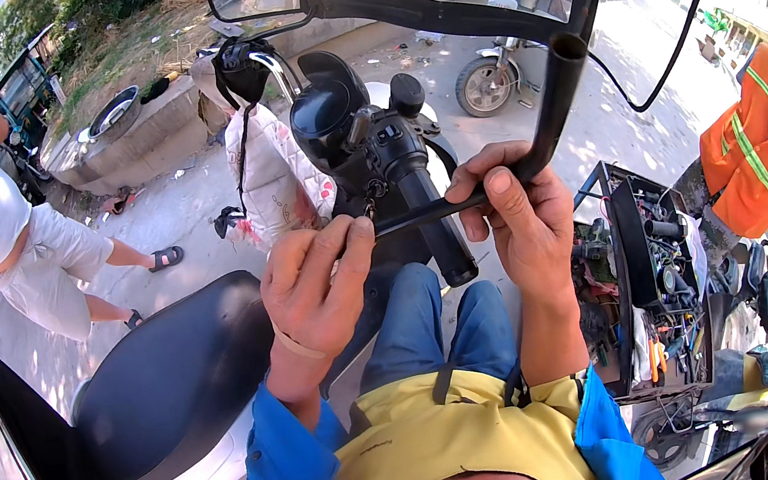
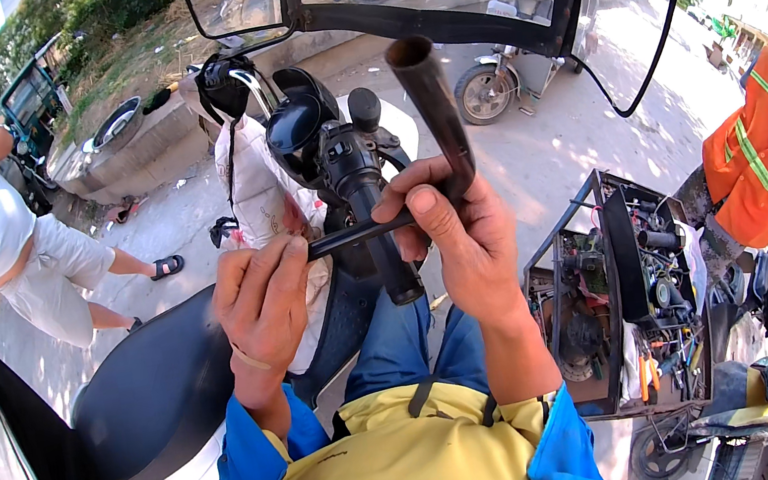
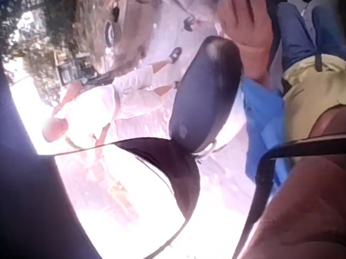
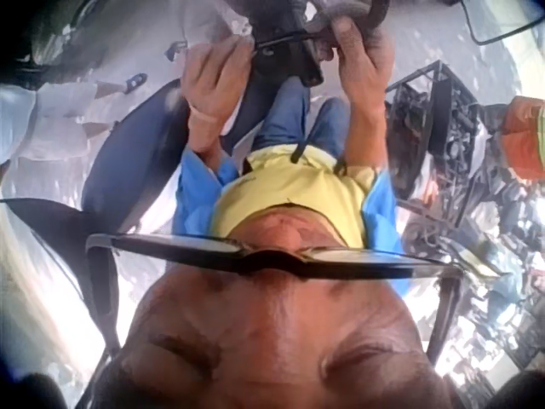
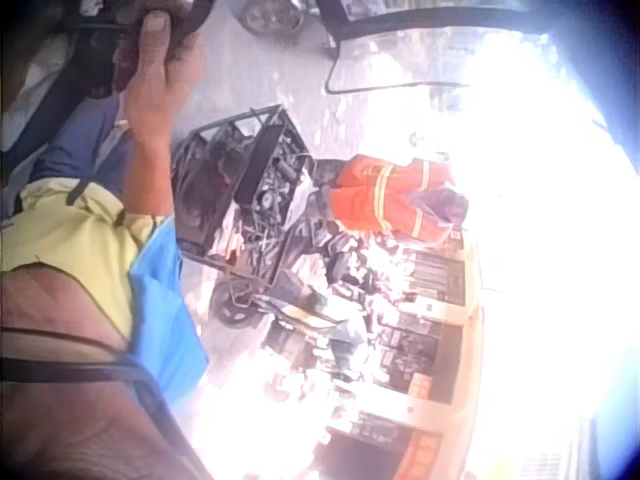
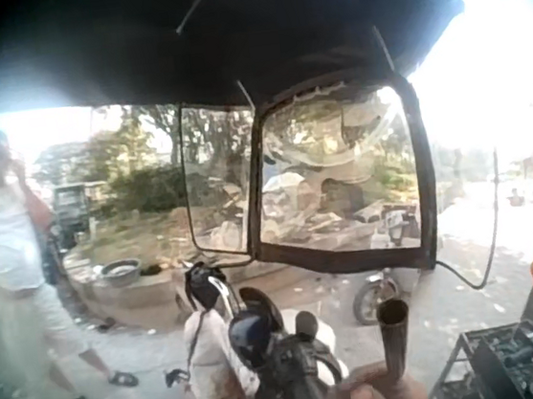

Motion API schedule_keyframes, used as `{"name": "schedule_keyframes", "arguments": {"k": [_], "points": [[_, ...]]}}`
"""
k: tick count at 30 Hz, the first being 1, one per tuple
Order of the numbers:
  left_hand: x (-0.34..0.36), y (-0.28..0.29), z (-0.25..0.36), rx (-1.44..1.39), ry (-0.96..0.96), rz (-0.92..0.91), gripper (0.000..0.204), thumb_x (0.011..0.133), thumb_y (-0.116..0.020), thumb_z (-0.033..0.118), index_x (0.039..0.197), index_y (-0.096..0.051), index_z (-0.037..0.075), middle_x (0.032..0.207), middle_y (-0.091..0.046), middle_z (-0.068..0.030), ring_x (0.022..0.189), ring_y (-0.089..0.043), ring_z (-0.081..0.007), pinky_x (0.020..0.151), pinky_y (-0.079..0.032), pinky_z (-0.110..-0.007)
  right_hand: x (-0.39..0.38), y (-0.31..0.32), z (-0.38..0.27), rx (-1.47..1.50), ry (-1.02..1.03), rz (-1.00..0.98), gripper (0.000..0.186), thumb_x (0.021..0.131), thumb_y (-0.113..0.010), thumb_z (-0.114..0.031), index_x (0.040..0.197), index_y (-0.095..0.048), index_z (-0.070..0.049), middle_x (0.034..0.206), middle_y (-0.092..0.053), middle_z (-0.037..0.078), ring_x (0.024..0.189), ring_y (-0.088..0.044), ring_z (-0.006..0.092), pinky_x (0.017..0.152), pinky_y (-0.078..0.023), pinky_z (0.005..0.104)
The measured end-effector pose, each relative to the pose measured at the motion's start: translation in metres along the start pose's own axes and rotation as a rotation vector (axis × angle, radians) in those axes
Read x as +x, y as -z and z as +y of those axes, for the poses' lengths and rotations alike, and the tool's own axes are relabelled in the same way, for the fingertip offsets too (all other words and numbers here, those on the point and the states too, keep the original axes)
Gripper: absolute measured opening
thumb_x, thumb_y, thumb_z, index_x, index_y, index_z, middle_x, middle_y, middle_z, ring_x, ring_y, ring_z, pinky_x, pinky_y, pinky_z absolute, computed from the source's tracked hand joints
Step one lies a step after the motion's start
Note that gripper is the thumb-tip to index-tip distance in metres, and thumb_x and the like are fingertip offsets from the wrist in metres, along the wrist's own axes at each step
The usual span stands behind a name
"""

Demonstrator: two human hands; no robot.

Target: The person is repairing a white scooter's handlebar assembly. They use a screwdriver to tighten screws on the right handlebar grip and brake lever housing. The person also adjusts the brake cable and tests the brake lever. A bystander stands nearby observing the work.

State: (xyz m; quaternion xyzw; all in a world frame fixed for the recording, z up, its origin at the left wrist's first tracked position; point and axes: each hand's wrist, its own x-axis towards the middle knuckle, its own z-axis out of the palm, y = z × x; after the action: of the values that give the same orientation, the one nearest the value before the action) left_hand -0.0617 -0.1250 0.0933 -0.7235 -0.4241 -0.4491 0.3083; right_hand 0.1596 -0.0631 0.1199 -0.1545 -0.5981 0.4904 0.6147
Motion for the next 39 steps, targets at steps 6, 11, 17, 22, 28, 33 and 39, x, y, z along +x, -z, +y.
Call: {"name": "schedule_keyframes", "arguments": {"k": [6, 11, 17, 22, 28, 33, 39], "points": [[0.012, -0.002, 0.004, -0.341, 0.269, 0.056, 0.039, 0.086, -0.082, 0.017, 0.120, -0.069, 0.003, 0.123, -0.067, -0.0128, 0.100, -0.063, -0.0294, 0.085, -0.052, -0.038, -0.006, 0.037, 0.005, 0.141, 0.000, 0.289, 0.025, 0.109, -0.060, -0.024, 0.112, -0.061, 0.001, 0.095, -0.073, 0.016, 0.061, -0.059, 0.0129, 0.053, -0.047, 0.0243], [0.022, -0.046, -0.009, -0.692, 0.693, 0.068, 0.053, 0.105, -0.064, 0.035, 0.142, -0.053, -0.001, 0.127, -0.065, -0.0162, 0.111, -0.064, -0.0288, 0.091, -0.054, -0.037, -0.009, 0.061, 0.009, 0.221, 0.056, 0.484, 0.024, 0.108, -0.062, -0.024, 0.113, -0.061, -0.001, 0.099, -0.073, 0.016, 0.060, -0.061, 0.0140, 0.054, -0.047, 0.0255], [0.019, -0.100, -0.009, -1.987, 1.342, -0.085, 0.063, 0.107, -0.057, 0.049, 0.148, -0.044, 0.003, 0.123, -0.066, -0.0192, 0.102, -0.070, -0.0315, 0.091, -0.061, -0.040, -0.025, 0.089, 0.010, 0.220, 0.156, 0.575, 0.023, 0.109, -0.059, -0.023, 0.114, -0.062, -0.001, 0.100, -0.074, 0.017, 0.062, -0.063, 0.0143, 0.053, -0.047, 0.0249], [0.025, -0.116, -0.007, -2.069, 1.351, -0.015, 0.063, 0.103, -0.061, 0.051, 0.142, -0.048, 0.004, 0.116, -0.066, -0.0193, 0.091, -0.070, -0.0310, 0.083, -0.062, -0.042, -0.032, 0.101, 0.009, 0.198, 0.169, 0.597, 0.022, 0.110, -0.059, -0.023, 0.113, -0.062, -0.001, 0.100, -0.074, 0.017, 0.062, -0.062, 0.0138, 0.053, -0.046, 0.0236], [0.021, -0.123, 0.002, -2.136, 1.380, 0.135, 0.065, 0.102, -0.064, 0.051, 0.139, -0.049, 0.000, 0.112, -0.067, -0.0198, 0.090, -0.071, -0.0291, 0.077, -0.062, -0.041, -0.041, 0.112, 0.010, 0.162, 0.165, 0.636, 0.021, 0.110, -0.058, -0.022, 0.112, -0.060, -0.001, 0.099, -0.073, 0.017, 0.063, -0.062, 0.0131, 0.051, -0.046, 0.0234], [0.028, -0.110, -0.004, -1.987, 1.349, -0.037, 0.063, 0.106, -0.058, 0.049, 0.145, -0.045, 0.002, 0.119, -0.064, -0.0241, 0.095, -0.068, -0.0296, 0.084, -0.062, -0.040, -0.038, 0.111, 0.013, 0.131, 0.156, 0.612, 0.023, 0.109, -0.059, -0.022, 0.114, -0.060, 0.000, 0.100, -0.072, 0.018, 0.064, -0.063, 0.0140, 0.053, -0.046, 0.0243], [0.008, -0.101, 0.002, -1.586, 1.282, 0.170, 0.050, 0.106, -0.062, 0.037, 0.140, -0.051, 0.001, 0.121, -0.066, -0.0166, 0.098, -0.067, -0.0226, 0.083, -0.059, -0.036, -0.042, 0.107, 0.011, -0.127, 0.358, 0.609, 0.025, 0.109, -0.060, -0.024, 0.117, -0.061, 0.000, 0.110, -0.073, 0.022, 0.070, -0.065, 0.0169, 0.062, -0.052, 0.0262]]}}
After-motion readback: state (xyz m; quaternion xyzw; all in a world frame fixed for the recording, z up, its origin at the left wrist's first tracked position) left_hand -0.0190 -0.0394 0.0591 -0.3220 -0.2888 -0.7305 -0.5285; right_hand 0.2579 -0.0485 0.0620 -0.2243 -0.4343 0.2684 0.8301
